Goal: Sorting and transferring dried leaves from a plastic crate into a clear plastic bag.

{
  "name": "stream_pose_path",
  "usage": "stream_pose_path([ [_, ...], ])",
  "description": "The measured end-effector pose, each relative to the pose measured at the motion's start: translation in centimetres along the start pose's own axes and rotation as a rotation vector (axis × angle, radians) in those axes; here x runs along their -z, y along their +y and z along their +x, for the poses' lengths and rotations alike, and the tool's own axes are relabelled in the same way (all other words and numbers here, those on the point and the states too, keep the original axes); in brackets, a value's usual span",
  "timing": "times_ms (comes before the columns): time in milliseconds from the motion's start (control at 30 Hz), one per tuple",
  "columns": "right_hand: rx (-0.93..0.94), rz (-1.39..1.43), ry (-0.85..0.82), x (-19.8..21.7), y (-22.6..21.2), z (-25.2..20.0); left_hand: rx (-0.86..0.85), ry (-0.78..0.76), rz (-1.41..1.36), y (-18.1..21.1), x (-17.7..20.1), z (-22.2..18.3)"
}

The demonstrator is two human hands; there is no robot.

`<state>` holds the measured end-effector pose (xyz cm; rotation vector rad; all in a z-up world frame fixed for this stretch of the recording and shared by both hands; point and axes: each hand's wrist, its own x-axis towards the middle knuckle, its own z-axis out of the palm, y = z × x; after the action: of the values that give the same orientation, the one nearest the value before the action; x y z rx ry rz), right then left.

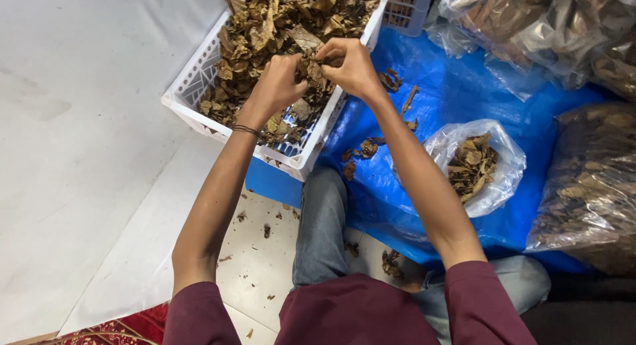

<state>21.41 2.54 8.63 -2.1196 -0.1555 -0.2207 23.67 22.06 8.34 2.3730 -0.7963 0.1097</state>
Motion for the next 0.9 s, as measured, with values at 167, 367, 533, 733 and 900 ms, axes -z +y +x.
stream_pose_path([
  [167, 0.250, -0.039, 0.136, 4.7, -0.1, -3.5, -0.164, 0.071, 0.054, 5.5, -0.5, 0.5],
  [367, 0.330, -0.035, 0.240, 12.0, 0.6, -9.4, -0.374, 0.132, -0.020, 12.8, -3.7, 1.9],
  [533, 0.272, -0.048, 0.318, 17.2, 0.2, -16.2, -0.472, 0.086, -0.169, 19.5, -6.7, 1.8],
  [733, 0.089, -0.012, 0.377, 21.3, 2.5, -23.5, -0.538, -0.015, -0.211, 24.8, -13.4, 1.9],
  [900, -0.122, 0.066, 0.429, 22.8, 6.6, -27.4, -0.506, -0.370, -0.123, 27.0, -17.8, 1.9],
])
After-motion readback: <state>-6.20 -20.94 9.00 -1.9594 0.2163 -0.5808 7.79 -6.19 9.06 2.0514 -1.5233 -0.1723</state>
